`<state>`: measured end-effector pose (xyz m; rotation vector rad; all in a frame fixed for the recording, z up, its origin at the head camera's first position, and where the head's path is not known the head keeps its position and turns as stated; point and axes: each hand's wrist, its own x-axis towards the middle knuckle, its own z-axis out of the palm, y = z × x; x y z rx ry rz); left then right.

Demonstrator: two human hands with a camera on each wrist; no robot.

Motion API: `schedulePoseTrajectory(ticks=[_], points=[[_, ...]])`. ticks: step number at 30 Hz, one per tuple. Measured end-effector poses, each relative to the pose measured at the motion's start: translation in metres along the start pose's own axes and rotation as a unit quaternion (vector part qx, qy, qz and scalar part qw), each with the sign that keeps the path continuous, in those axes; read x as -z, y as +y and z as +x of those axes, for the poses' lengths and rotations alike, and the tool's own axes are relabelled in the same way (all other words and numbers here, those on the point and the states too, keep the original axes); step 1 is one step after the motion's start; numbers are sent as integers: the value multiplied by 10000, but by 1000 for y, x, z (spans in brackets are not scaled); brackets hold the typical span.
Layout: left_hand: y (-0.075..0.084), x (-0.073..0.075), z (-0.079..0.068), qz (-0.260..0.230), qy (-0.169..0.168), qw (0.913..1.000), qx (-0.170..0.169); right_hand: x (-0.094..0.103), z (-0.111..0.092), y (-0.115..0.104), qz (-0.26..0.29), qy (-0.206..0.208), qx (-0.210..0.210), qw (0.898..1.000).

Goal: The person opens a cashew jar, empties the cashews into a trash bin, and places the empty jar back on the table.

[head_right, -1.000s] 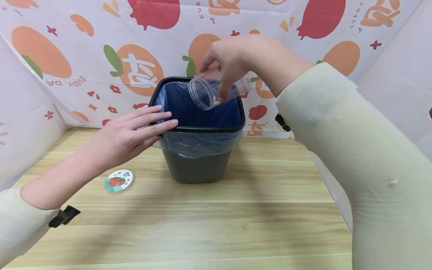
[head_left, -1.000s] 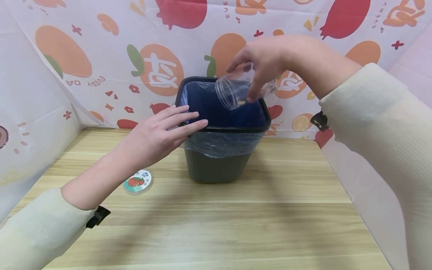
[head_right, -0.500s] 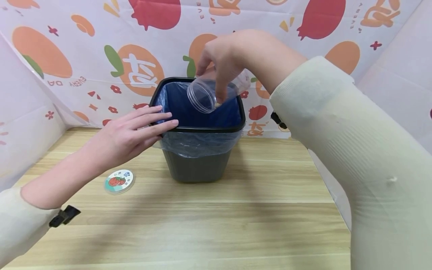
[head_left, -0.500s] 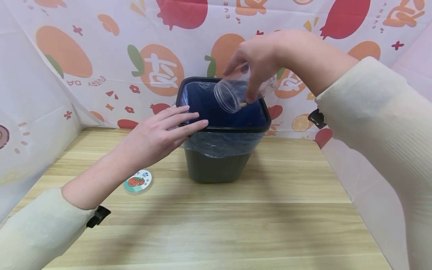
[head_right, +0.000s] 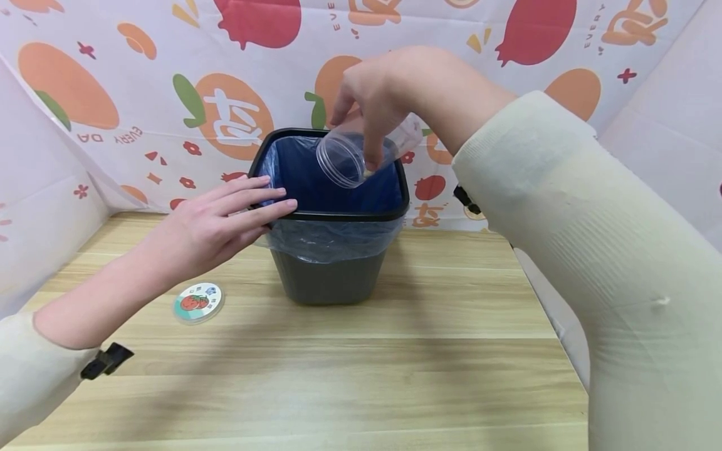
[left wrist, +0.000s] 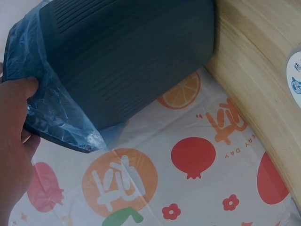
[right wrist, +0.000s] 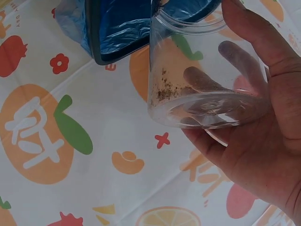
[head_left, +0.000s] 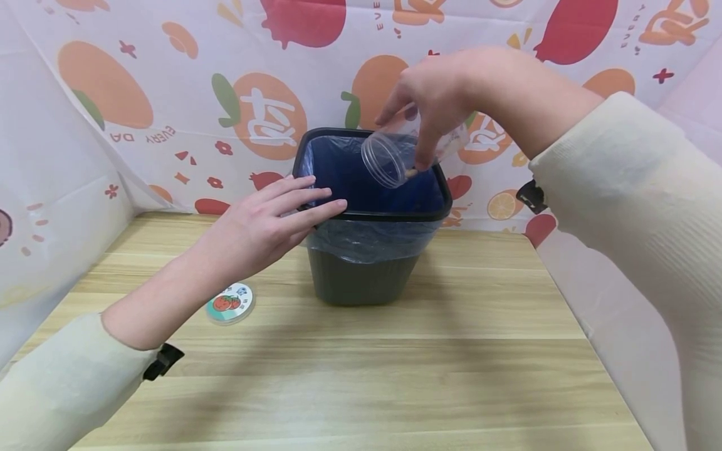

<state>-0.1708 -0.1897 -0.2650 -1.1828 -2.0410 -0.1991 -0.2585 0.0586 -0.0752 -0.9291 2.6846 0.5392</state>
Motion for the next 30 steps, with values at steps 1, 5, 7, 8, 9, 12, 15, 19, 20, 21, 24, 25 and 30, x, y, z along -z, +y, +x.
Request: schedulePoseTrajectory(ticks=[1,5,7,8,9,12,15,19,20,21,24,25,30], points=[[0,0,0,0,2,10000,4,0,0,0,-24,-2,-7,10000],[2,1,0,-8,52,10000,40,2,0,-3,-238,94,-70,9996],[3,2,0,-13,56,10000,54,2,0,-4,-337,152,-92,9993],[3,2,1,-44,79,9999,55,2,0,-4,-376,179,-98,9991],[3,2,1,-31,50,10000,63,2,0,-4,-395,180,-101,9990],[3,2,0,-31,15,10000,59,1,0,-4,-401,193,-65,9990],[4,2,0,-13,-1,10000,70,-1,-2,-2,-346,246,-5,9991],[4,1,1,-33,21,10000,54,-5,-4,4,-77,398,79,9991],[4,1,1,-41,23,10000,48,-7,-5,6,38,450,109,9989],[3,0,1,-50,17,10000,47,-9,-6,9,161,505,141,9985],[2,0,1,-41,-37,10000,57,-17,-8,18,497,677,282,9961],[2,0,0,-46,-35,10000,56,-20,-9,21,586,747,324,9950],[1,0,-1,-8,-36,10000,77,-34,-13,35,1117,1119,408,9866]])
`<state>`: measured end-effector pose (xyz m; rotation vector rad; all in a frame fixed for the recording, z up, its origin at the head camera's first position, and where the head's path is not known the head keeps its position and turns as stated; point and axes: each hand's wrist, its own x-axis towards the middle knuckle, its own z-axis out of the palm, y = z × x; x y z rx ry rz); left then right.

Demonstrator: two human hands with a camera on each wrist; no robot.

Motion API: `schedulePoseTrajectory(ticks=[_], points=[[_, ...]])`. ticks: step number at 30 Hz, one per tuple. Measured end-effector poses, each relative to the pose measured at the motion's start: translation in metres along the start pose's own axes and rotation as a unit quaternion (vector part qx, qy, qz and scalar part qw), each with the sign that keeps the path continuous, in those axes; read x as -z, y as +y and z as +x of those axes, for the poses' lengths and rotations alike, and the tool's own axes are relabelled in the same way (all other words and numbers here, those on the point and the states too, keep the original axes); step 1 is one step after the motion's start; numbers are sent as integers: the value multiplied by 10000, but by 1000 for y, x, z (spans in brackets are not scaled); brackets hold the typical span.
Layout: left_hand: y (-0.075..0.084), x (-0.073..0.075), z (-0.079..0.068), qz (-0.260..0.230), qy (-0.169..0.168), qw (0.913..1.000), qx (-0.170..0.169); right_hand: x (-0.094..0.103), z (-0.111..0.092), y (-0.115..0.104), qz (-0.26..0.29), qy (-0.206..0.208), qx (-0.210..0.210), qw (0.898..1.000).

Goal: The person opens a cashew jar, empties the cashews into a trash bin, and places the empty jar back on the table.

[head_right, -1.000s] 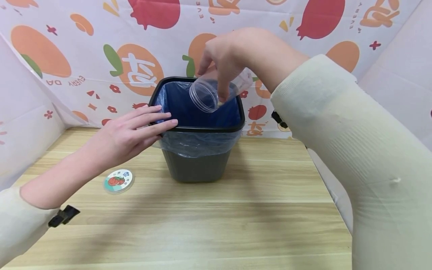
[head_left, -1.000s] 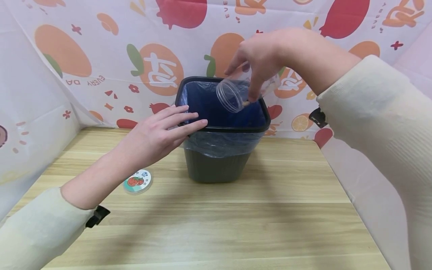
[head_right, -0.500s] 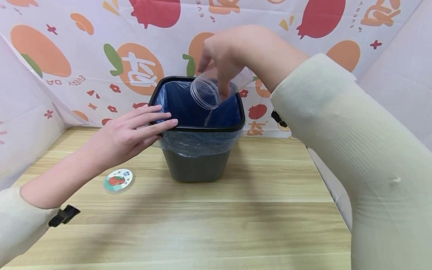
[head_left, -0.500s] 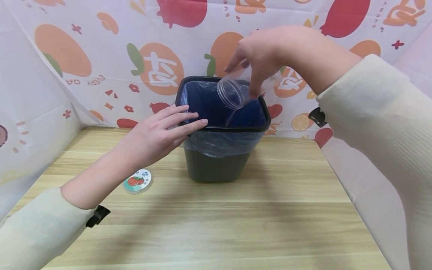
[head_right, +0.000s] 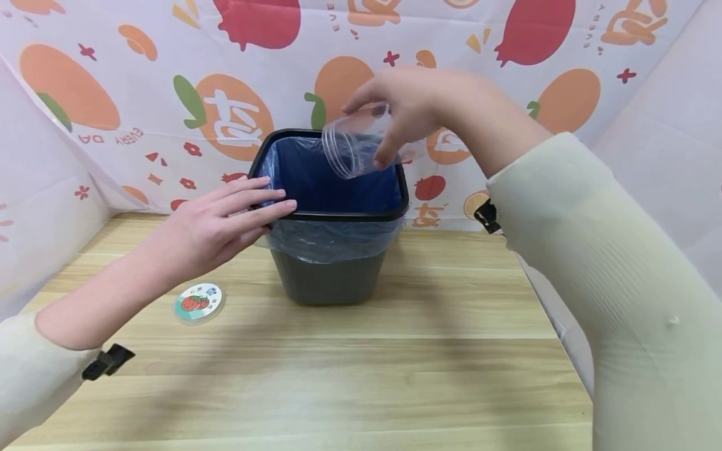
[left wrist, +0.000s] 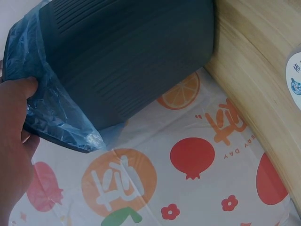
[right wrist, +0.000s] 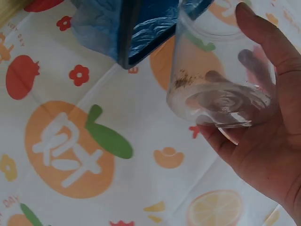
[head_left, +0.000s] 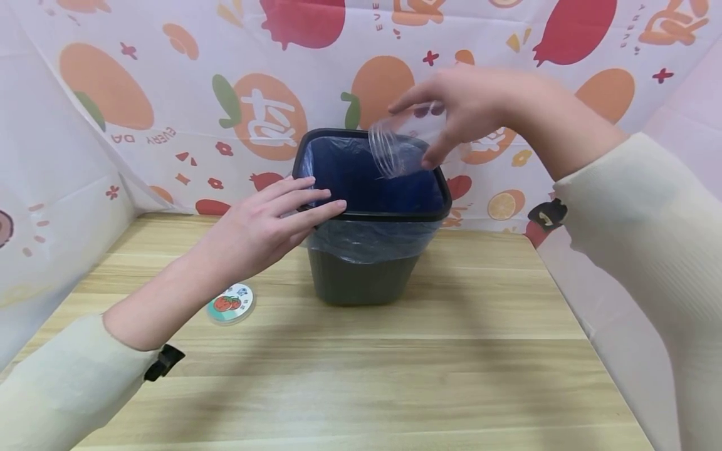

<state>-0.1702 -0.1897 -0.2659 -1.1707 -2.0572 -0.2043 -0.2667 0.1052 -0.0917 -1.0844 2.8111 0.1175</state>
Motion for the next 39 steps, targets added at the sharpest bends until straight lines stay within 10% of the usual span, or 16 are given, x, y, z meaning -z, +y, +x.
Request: schedulePoseTrajectory(ticks=[13,25,30,39], points=[[-2,0,1,-201,128,9997,-14,-28,-29,28,1719,1209,-15,9777],[-5,-2,1,-213,151,9997,-8,-64,-51,51,3773,1908,19,9062],[-5,-3,0,-175,113,9998,-33,-81,-59,57,4584,2082,196,8638],[-4,-3,-2,-158,80,9998,10,-111,-65,61,5948,2711,1230,7467]])
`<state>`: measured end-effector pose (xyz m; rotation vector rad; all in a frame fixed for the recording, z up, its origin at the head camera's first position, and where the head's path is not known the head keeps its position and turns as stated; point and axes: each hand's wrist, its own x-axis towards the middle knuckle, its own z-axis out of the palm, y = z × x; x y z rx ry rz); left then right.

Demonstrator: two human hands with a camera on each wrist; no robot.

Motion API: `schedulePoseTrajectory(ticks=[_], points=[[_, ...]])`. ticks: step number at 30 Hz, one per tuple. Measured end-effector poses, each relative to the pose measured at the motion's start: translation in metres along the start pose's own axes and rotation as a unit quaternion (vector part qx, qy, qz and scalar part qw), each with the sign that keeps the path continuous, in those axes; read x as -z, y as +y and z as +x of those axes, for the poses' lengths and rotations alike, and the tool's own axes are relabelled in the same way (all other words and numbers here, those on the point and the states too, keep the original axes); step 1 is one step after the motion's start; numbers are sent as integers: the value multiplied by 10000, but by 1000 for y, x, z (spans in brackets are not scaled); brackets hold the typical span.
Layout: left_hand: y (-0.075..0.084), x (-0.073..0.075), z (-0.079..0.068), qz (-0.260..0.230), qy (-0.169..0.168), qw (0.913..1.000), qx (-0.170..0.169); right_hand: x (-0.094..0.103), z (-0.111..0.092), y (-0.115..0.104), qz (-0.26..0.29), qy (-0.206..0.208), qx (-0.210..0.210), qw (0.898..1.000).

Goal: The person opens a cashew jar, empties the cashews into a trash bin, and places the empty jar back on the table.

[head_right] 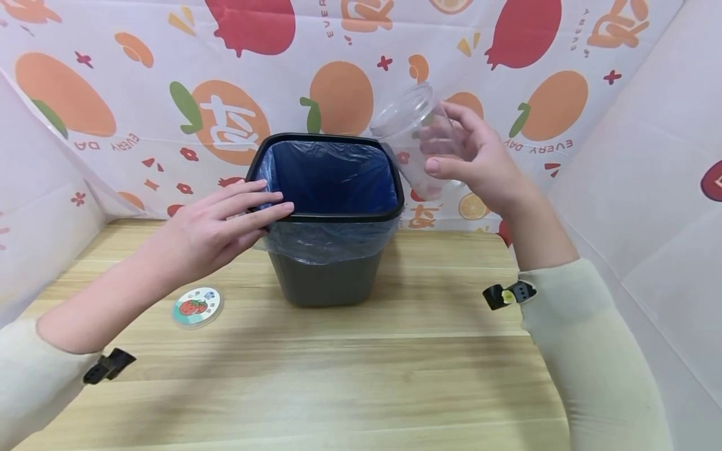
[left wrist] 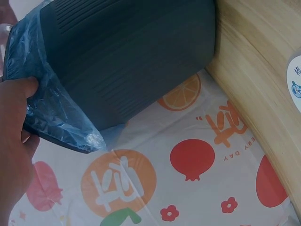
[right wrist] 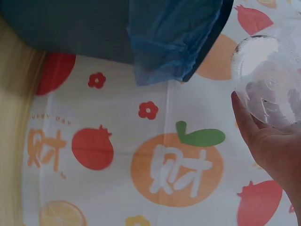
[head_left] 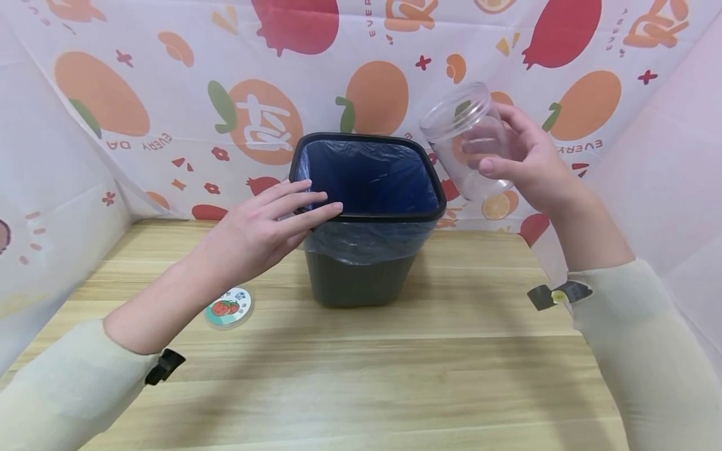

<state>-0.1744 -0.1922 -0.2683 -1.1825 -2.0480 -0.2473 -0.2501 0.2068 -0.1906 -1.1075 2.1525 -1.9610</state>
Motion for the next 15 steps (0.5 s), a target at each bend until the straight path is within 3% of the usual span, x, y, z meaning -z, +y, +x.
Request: schedulePoseTrajectory(ticks=[5,15], points=[[1,-1,0,2,-7,10000,-4,-2,-16,14,845,195,442,9953],[-1,-1,0,-13,16,10000,-4,-4,-41,44,2284,608,768,9686]])
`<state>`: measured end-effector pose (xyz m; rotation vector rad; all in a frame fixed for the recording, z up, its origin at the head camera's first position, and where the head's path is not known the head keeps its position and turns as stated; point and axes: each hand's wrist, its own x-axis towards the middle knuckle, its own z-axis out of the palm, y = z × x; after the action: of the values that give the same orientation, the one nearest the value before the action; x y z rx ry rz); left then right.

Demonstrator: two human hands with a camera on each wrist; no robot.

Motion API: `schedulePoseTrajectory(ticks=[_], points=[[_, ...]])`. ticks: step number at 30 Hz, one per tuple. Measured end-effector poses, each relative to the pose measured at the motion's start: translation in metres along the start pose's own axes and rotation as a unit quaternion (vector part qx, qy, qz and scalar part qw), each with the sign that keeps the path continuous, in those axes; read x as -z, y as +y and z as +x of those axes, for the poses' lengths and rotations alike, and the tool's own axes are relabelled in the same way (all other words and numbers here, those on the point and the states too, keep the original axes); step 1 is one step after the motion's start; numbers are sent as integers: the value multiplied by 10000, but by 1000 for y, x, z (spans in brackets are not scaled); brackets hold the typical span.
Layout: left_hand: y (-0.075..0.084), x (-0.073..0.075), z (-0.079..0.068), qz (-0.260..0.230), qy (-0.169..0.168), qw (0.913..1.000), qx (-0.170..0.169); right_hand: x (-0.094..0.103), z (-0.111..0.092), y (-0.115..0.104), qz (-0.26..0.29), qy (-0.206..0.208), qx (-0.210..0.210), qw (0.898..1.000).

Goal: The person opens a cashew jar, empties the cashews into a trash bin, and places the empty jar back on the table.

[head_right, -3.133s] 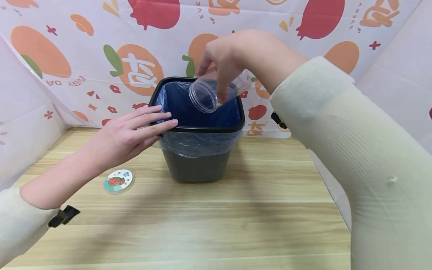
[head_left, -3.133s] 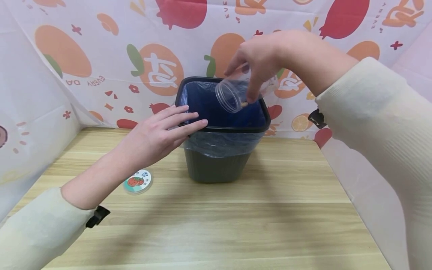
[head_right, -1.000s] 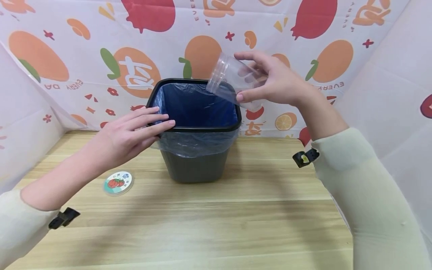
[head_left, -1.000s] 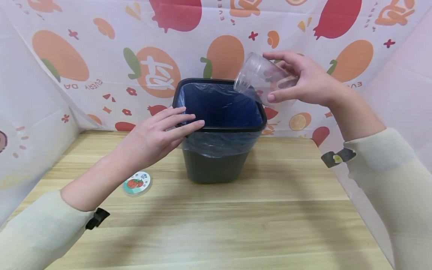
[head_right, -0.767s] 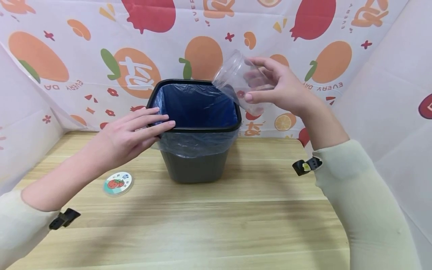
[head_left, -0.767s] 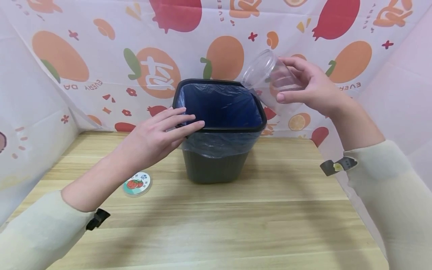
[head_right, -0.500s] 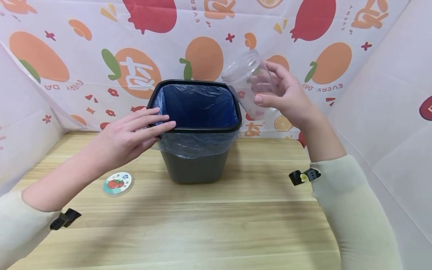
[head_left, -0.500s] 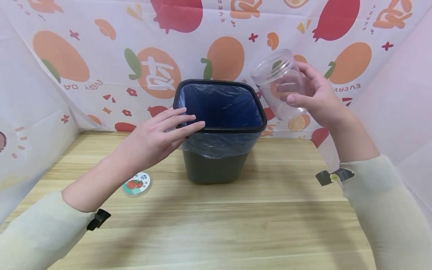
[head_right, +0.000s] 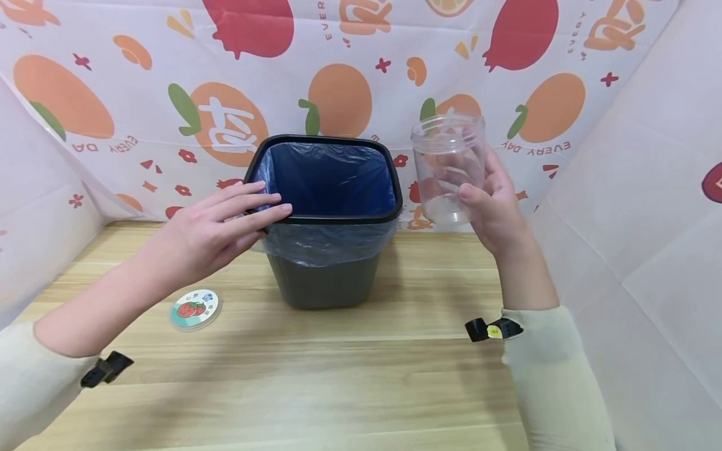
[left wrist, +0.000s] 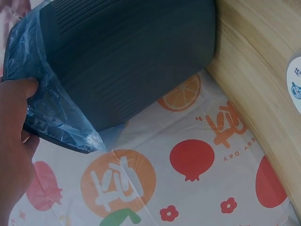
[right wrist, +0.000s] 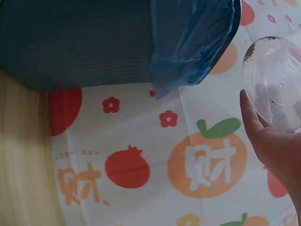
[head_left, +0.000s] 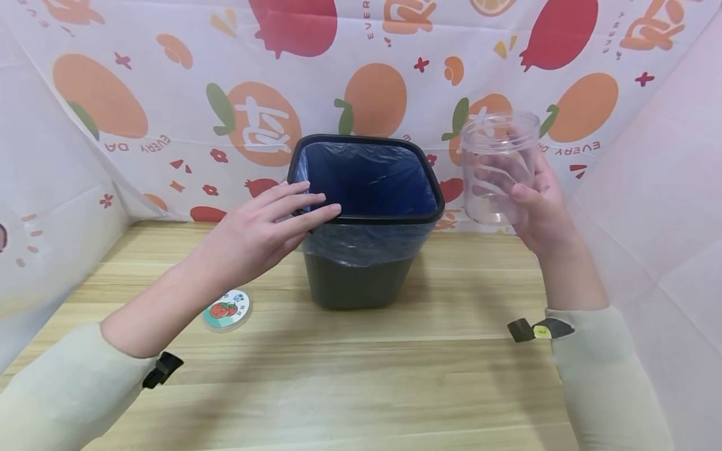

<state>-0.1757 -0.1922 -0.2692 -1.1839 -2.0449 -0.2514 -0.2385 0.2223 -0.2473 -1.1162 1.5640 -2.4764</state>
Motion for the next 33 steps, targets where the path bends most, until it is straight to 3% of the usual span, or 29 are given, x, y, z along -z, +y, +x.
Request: schedulePoseTrajectory(ticks=[6,14,19,29,33], points=[[0,0,0,8,3,10000,12,9,-12,11,370,320,15,9988],[-1,0,1,-63,-14,10000,24,10,-25,25,411,1065,-93,9934],[-1,1,1,-30,-75,10000,59,12,-32,31,420,1222,-97,9916],[1,0,2,-225,99,9997,43,28,-55,50,641,658,231,9955],[1,-1,1,-211,102,9997,56,32,-63,58,520,669,176,9963]])
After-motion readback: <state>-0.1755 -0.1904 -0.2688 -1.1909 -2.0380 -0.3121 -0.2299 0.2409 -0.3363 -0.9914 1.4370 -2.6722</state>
